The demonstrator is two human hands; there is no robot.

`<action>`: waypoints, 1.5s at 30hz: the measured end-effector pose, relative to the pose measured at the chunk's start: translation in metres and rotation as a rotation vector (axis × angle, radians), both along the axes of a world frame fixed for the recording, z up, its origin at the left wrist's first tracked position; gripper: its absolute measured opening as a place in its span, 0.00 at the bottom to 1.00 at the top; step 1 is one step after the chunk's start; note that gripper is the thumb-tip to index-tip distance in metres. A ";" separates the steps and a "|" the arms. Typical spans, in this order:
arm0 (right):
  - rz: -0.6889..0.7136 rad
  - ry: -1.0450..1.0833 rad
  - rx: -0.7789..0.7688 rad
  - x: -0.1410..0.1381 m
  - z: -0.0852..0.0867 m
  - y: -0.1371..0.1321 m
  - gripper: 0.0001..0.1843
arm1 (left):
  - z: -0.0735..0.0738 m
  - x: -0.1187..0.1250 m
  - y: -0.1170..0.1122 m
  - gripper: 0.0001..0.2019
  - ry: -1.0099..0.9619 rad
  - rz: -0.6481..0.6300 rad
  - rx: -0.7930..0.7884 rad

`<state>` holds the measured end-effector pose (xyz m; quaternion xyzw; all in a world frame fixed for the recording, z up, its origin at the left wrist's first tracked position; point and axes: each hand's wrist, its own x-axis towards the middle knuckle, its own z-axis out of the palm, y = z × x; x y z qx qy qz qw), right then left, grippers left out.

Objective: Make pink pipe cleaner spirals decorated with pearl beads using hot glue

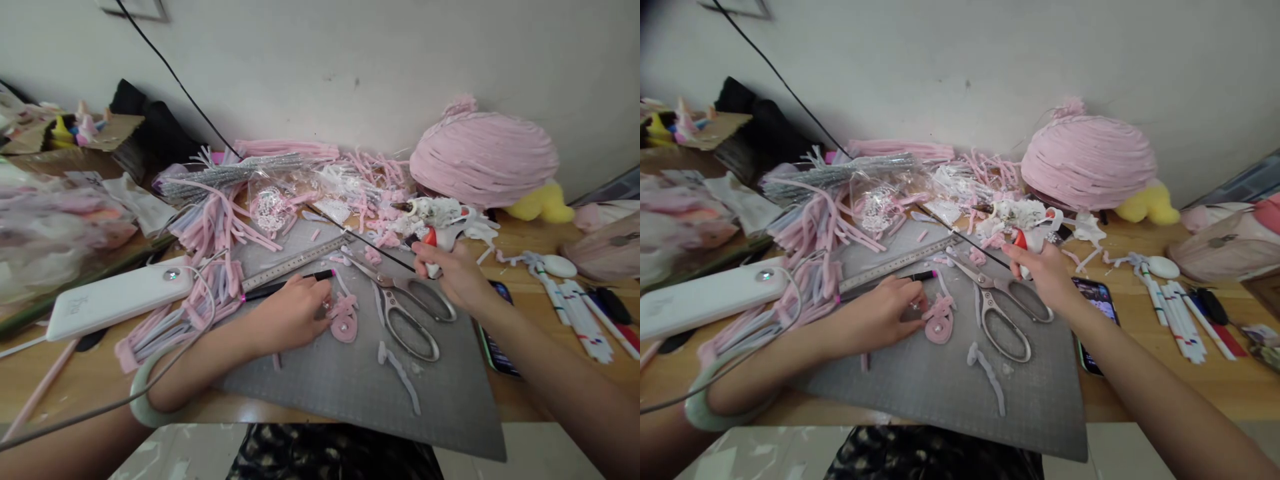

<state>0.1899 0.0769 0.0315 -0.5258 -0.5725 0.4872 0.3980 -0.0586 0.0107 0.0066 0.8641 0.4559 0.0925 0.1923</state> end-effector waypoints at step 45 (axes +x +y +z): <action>0.673 -1.024 0.836 0.016 -0.009 -0.019 0.10 | -0.023 0.015 -0.030 0.14 -0.227 0.134 0.041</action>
